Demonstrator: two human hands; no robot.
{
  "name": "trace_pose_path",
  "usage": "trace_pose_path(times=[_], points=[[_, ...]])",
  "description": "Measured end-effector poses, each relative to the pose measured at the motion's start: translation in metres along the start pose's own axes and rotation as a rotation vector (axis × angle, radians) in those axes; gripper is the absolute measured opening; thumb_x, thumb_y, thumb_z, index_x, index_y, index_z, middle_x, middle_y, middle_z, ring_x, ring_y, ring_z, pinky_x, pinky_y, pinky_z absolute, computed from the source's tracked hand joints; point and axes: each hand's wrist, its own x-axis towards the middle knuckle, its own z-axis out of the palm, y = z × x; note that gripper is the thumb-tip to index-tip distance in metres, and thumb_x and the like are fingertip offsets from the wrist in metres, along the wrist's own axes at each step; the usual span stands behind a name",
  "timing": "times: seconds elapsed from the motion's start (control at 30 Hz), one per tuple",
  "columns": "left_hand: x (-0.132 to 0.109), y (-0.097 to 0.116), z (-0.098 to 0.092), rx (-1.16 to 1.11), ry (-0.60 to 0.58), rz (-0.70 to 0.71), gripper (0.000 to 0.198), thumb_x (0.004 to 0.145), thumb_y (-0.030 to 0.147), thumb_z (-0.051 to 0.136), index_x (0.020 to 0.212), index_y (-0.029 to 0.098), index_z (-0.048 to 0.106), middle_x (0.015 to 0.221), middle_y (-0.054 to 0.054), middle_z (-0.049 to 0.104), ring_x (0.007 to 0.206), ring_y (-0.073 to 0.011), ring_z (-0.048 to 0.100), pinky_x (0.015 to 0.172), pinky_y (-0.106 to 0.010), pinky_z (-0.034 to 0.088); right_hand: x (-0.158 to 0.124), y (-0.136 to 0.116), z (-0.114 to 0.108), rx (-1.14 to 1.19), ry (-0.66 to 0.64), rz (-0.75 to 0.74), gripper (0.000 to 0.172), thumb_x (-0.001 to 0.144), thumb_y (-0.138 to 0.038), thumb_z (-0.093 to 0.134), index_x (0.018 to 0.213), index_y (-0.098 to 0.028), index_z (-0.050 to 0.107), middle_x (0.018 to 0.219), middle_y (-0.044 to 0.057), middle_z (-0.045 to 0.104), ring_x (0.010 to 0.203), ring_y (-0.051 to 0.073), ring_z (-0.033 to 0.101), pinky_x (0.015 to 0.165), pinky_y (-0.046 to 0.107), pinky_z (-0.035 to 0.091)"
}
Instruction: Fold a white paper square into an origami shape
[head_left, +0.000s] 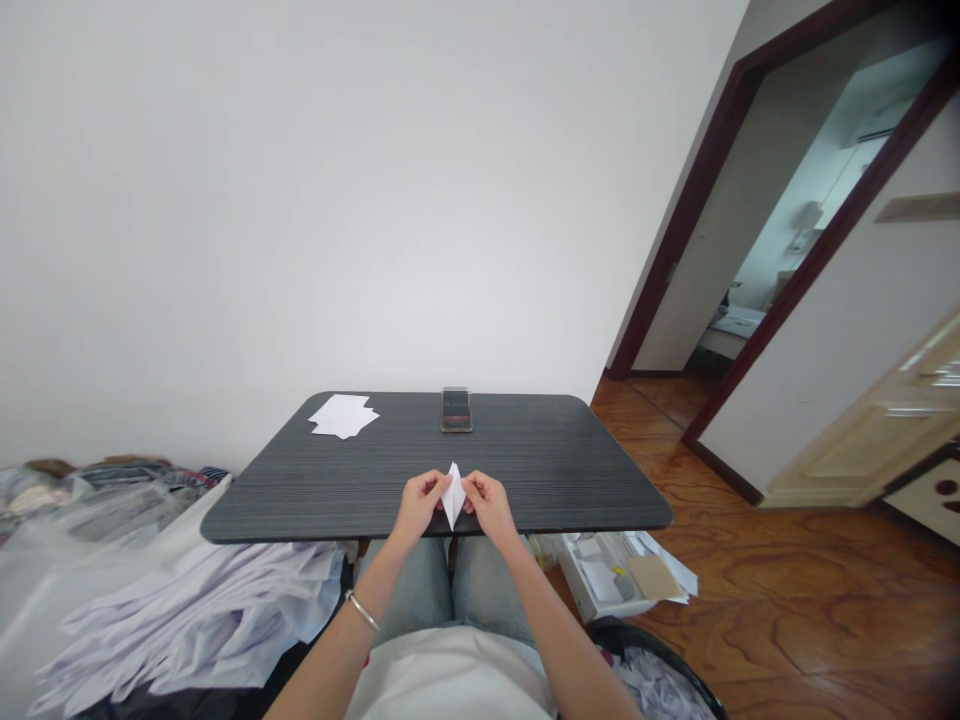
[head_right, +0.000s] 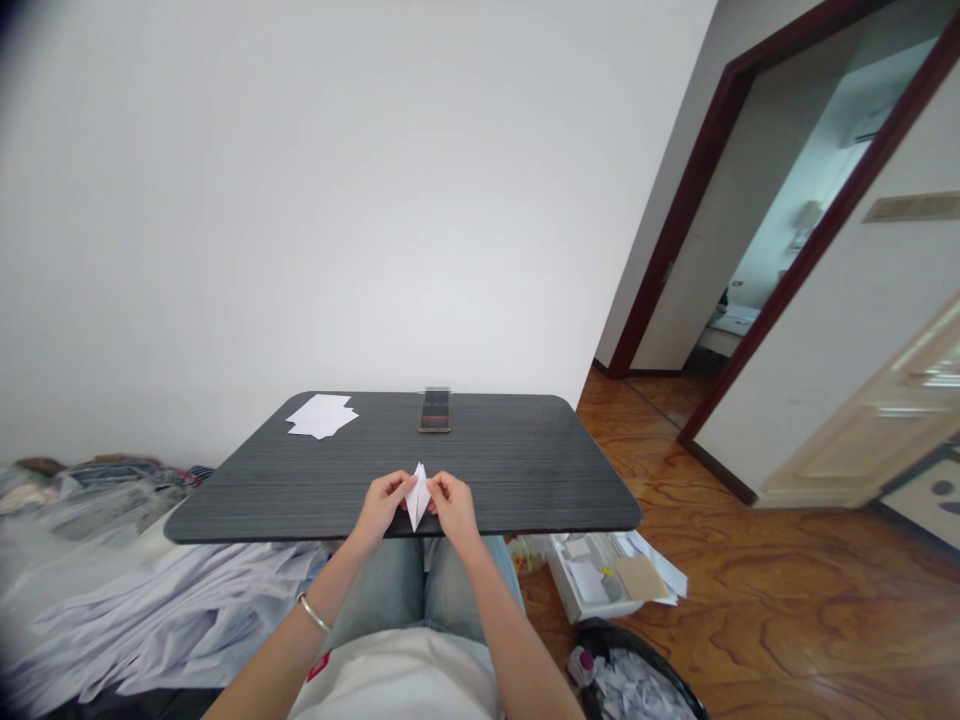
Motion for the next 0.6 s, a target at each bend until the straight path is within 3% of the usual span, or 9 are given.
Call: trace_pose_path(times=[0.17, 0.27, 0.4, 0.6], points=[[-0.0006, 0.0, -0.001, -0.006, 0.057, 0.007, 0.031, 0.071, 0.04, 0.058, 0.056, 0.014, 0.053, 0.045, 0.006, 0.042, 0.04, -0.0056, 0.034, 0.041, -0.019, 0.025, -0.0016, -0.0004, 0.0013, -0.019, -0.031, -0.01, 0.024, 0.074, -0.038, 0.055, 0.06, -0.019, 0.051, 0.048, -0.004, 0.052, 0.044, 0.011, 0.049, 0.046, 0.021, 0.041], [-0.0004, 0.0008, -0.0004, -0.017, 0.054, 0.001, 0.029, 0.071, 0.039, 0.058, 0.058, 0.013, 0.055, 0.046, 0.005, 0.044, 0.041, -0.0057, 0.036, 0.042, -0.018, 0.027, -0.0021, -0.0006, 0.0005, -0.022, -0.013, -0.012, 0.025, 0.076, -0.038, 0.052, 0.06, -0.019, 0.05, 0.047, -0.004, 0.051, 0.043, 0.011, 0.049, 0.046, 0.021, 0.041], [0.0, 0.0002, 0.0005, -0.042, 0.027, -0.017, 0.027, 0.065, 0.037, 0.065, 0.076, 0.013, 0.06, 0.055, 0.002, 0.055, 0.046, -0.0077, 0.044, 0.043, -0.019, 0.032, -0.0023, 0.0004, -0.0007, -0.017, 0.028, -0.013, 0.025, 0.077, -0.037, 0.05, 0.06, -0.019, 0.049, 0.047, -0.004, 0.05, 0.042, 0.01, 0.047, 0.044, 0.021, 0.04], [0.0013, -0.003, -0.0013, -0.066, 0.056, -0.009, 0.028, 0.062, 0.032, 0.068, 0.079, 0.012, 0.059, 0.049, 0.005, 0.051, 0.043, -0.0067, 0.043, 0.046, -0.019, 0.034, -0.0008, 0.0026, 0.0004, 0.017, 0.039, -0.011, 0.03, 0.078, -0.042, 0.047, 0.06, -0.019, 0.05, 0.047, -0.004, 0.05, 0.043, 0.01, 0.048, 0.044, 0.02, 0.04]])
